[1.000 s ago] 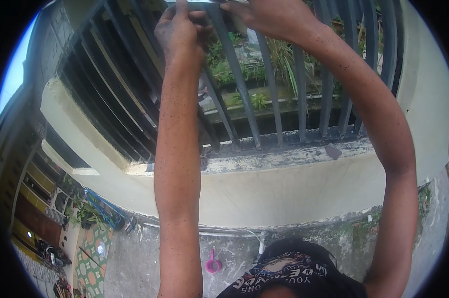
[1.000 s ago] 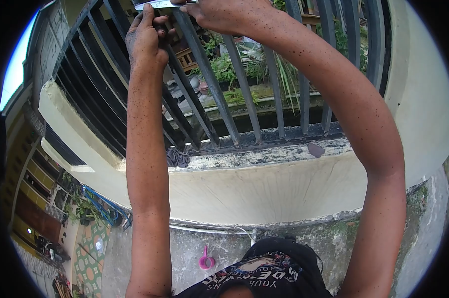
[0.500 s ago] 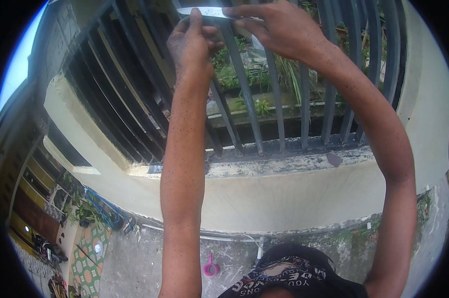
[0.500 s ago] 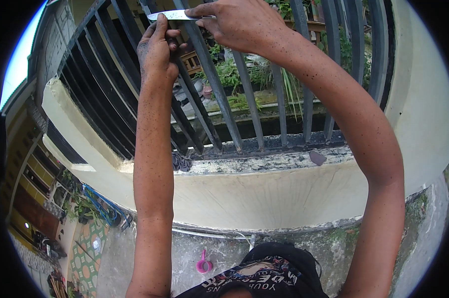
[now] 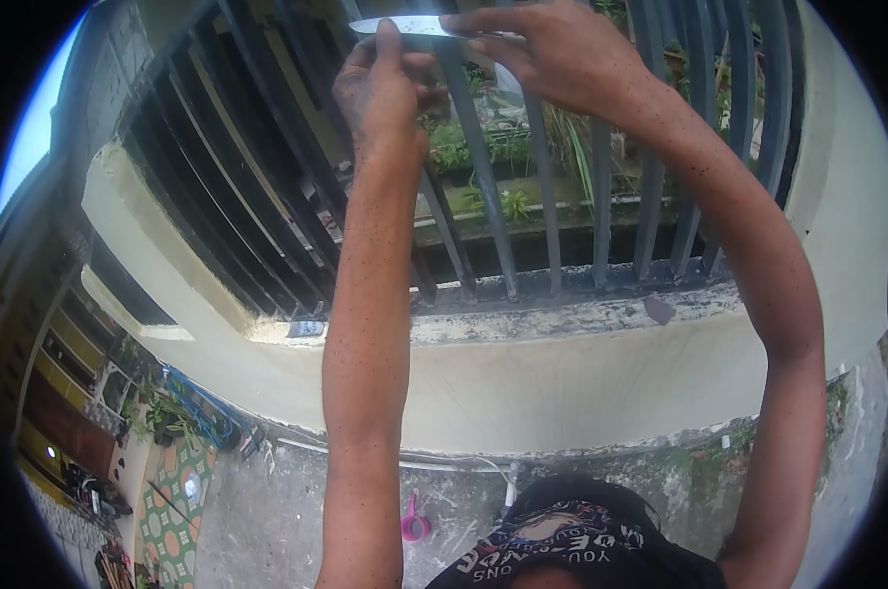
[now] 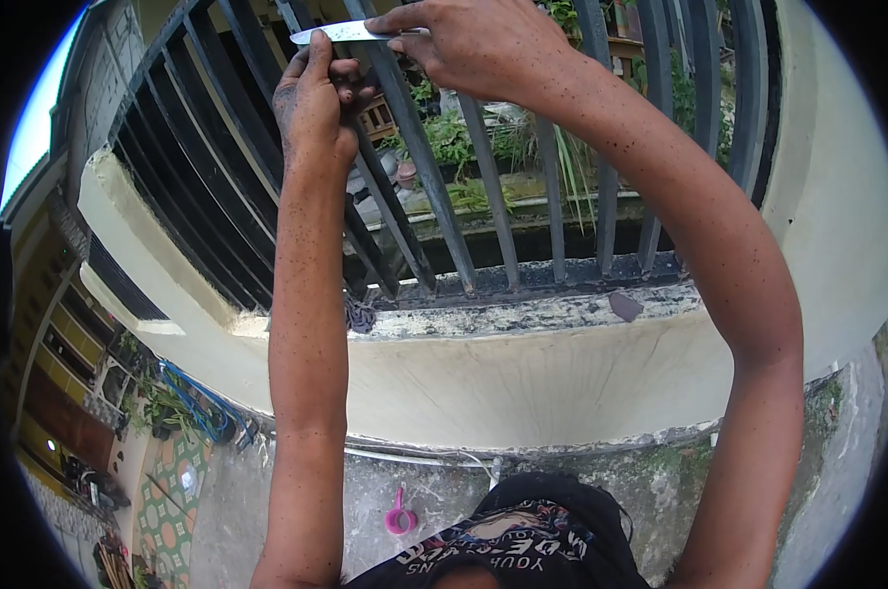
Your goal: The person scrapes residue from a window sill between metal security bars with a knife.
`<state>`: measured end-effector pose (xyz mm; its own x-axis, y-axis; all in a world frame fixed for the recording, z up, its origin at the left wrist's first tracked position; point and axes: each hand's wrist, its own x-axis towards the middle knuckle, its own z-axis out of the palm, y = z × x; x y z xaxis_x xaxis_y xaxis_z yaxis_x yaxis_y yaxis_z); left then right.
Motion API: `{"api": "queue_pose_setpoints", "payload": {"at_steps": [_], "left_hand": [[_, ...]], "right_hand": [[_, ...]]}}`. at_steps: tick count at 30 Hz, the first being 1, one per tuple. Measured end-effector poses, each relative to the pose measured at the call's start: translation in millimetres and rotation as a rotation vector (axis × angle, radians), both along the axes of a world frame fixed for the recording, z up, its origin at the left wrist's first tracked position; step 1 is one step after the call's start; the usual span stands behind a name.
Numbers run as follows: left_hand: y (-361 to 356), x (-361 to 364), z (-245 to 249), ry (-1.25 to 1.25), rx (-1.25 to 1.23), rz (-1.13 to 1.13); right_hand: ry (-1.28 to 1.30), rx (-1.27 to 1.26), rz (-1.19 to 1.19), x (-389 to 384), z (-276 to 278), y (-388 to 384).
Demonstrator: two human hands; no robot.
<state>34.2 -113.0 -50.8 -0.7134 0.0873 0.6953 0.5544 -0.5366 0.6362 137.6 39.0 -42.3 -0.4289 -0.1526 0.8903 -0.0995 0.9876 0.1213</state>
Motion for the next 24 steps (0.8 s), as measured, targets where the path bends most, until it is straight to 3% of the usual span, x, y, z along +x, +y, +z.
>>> {"api": "queue_pose_setpoints", "payload": {"at_steps": [2, 6, 8, 14, 16, 20, 22, 24], "left_hand": [[-2, 1, 9, 0.003, 0.016, -0.005], [-6, 4, -12, 0.01, -0.072, -0.01], [-7, 6, -8, 0.023, -0.101, 0.001], [-5, 0, 9, 0.038, -0.03, 0.013], [-7, 4, -5, 0.047, -0.09, 0.001], [-2, 1, -1, 0.038, -0.071, 0.013], [-1, -2, 6, 0.091, -0.037, 0.003], [0, 0, 2, 0.082, -0.037, 0.018]], "right_hand": [[0.007, -0.042, 0.152, 17, 18, -8], [-0.102, -0.084, 0.015, 4, -12, -5], [0.02, 0.03, -0.06, -3, -15, 1], [0.235, 0.157, 0.13, -16, 4, 7], [-0.108, -0.079, -0.045, 7, -7, -7], [-0.12, -0.11, -0.023, 3, -6, -1], [0.196, 0.129, 0.019, -12, -1, 6], [0.215, 0.139, 0.055, -13, -5, 10]]}}
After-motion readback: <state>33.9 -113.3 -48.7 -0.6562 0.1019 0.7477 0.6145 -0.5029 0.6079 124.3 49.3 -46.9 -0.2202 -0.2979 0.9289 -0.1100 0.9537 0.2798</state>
